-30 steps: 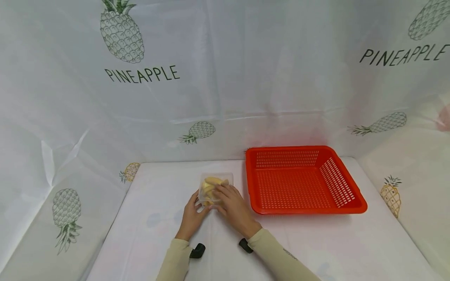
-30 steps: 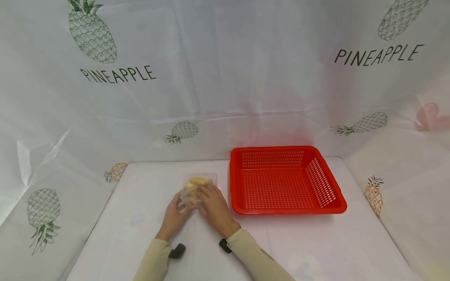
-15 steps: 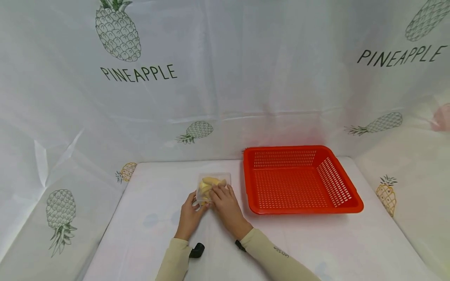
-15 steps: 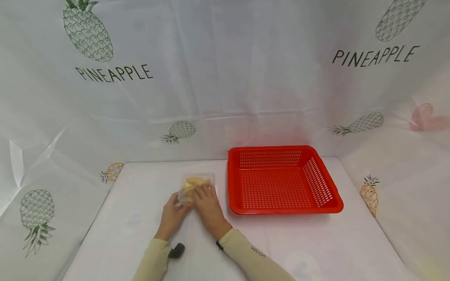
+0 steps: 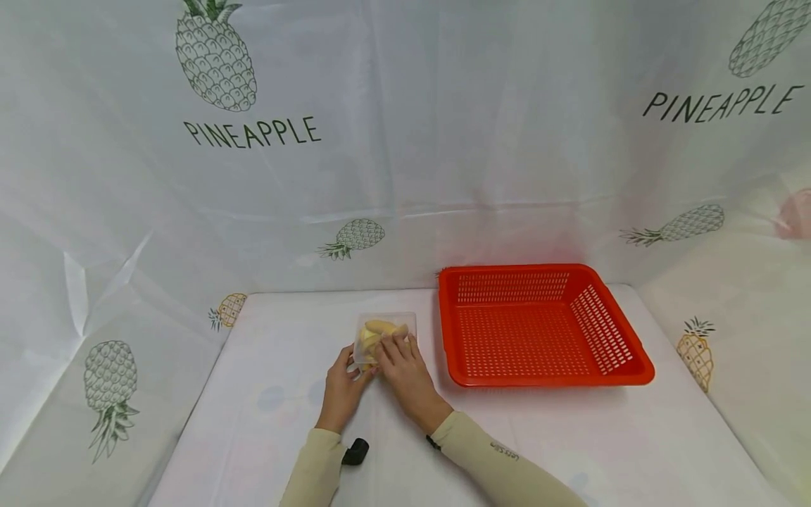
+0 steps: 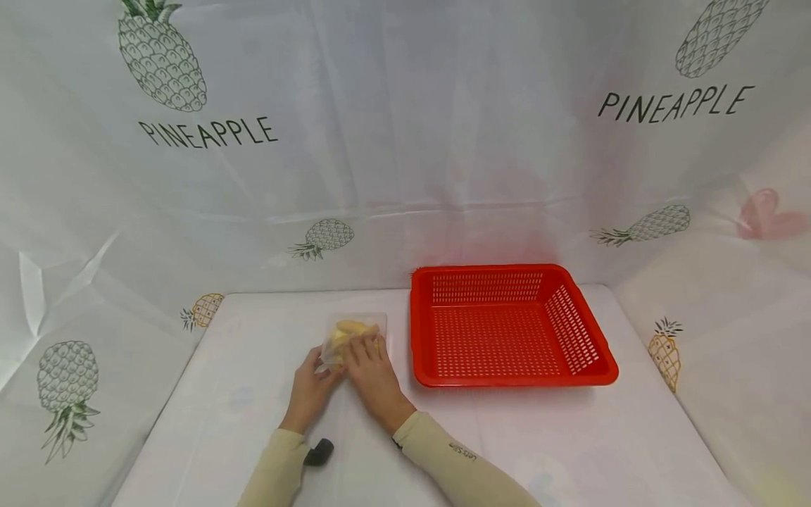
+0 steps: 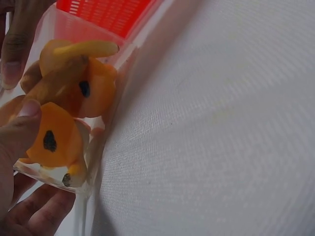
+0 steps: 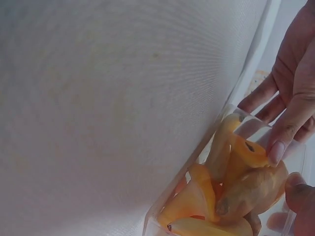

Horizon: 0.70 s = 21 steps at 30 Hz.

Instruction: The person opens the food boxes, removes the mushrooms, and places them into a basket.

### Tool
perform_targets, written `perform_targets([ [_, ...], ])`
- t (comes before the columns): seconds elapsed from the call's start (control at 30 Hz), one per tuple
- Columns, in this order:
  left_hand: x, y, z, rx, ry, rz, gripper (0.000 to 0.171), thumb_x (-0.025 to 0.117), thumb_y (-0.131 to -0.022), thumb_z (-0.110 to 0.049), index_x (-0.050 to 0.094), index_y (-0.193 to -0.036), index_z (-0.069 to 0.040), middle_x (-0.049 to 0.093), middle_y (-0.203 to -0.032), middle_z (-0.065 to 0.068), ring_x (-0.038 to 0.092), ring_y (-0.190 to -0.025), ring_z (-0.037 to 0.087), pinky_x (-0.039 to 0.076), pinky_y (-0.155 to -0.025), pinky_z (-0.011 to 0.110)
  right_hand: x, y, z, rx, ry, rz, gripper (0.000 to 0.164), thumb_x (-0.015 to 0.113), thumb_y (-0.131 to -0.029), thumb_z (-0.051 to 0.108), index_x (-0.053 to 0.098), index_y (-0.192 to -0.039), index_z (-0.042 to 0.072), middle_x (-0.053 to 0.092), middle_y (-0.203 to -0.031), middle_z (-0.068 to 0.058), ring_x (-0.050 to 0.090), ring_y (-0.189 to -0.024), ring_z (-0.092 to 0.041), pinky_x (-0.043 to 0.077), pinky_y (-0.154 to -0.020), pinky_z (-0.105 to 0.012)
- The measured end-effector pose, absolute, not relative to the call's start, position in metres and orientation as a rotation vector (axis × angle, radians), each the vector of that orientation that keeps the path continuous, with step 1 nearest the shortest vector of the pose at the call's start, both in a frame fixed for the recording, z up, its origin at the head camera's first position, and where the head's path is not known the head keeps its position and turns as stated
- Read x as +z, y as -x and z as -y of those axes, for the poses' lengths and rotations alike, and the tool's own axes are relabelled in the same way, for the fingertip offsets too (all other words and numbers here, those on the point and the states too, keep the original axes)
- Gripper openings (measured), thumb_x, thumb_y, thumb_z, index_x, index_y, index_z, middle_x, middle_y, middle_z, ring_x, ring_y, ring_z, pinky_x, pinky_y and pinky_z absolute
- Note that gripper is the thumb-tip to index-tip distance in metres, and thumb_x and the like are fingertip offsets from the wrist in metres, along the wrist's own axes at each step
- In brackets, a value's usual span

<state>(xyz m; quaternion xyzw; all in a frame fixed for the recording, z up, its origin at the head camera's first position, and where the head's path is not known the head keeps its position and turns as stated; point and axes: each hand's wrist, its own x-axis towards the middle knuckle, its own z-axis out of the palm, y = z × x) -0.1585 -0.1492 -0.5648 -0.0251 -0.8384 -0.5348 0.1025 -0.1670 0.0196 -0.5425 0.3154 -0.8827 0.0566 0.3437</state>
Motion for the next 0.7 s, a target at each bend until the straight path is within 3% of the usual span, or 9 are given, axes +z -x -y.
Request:
perform_targets([
  [0.37, -0.5670, 0.1600, 0.1497, -1.596, 0.059, 2.470, 0.059, 0.085, -0.089, -0.005, 0.057, -0.141, 0.002, 0.064, -0.138, 0.026, 0.063, -0.128, 0.044, 0.061, -0.098, 0.046, -0.5415, 0.1663, -0.0203, 0.104, -0.818, 2.248, 0.034, 0.075, -0.089, 0.008, 0.070, -0.123, 0.008, 0.071, -0.131, -0.014, 0.069, -0.120, -0.033, 0.056, -0.106, -0.053],
  [0.6, -0.5670, 0.1595, 0.1488, -1.599, 0.046, 2.484, 0.059, 0.084, -0.090, -0.004, 0.056, -0.141, 0.003, 0.063, -0.139, 0.027, 0.063, -0.129, 0.044, 0.060, -0.100, 0.048, -0.5439, 0.1686, -0.0209, 0.103, -0.827, 2.210, 0.027, 0.058, -0.097, 0.005, 0.069, -0.121, 0.007, 0.071, -0.128, -0.014, 0.069, -0.117, -0.033, 0.058, -0.104, -0.052],
  [0.7, -0.5660, 0.1592, 0.1487, -1.598, 0.048, 2.487, 0.059, 0.084, -0.090, -0.003, 0.056, -0.141, 0.003, 0.063, -0.139, 0.027, 0.062, -0.129, 0.044, 0.060, -0.100, 0.049, -0.5441, 0.1689, -0.0208, 0.092, -0.828, 2.201, 0.026, 0.058, -0.098, 0.005, 0.068, -0.121, 0.006, 0.071, -0.127, -0.013, 0.069, -0.117, -0.032, 0.058, -0.104, -0.052],
])
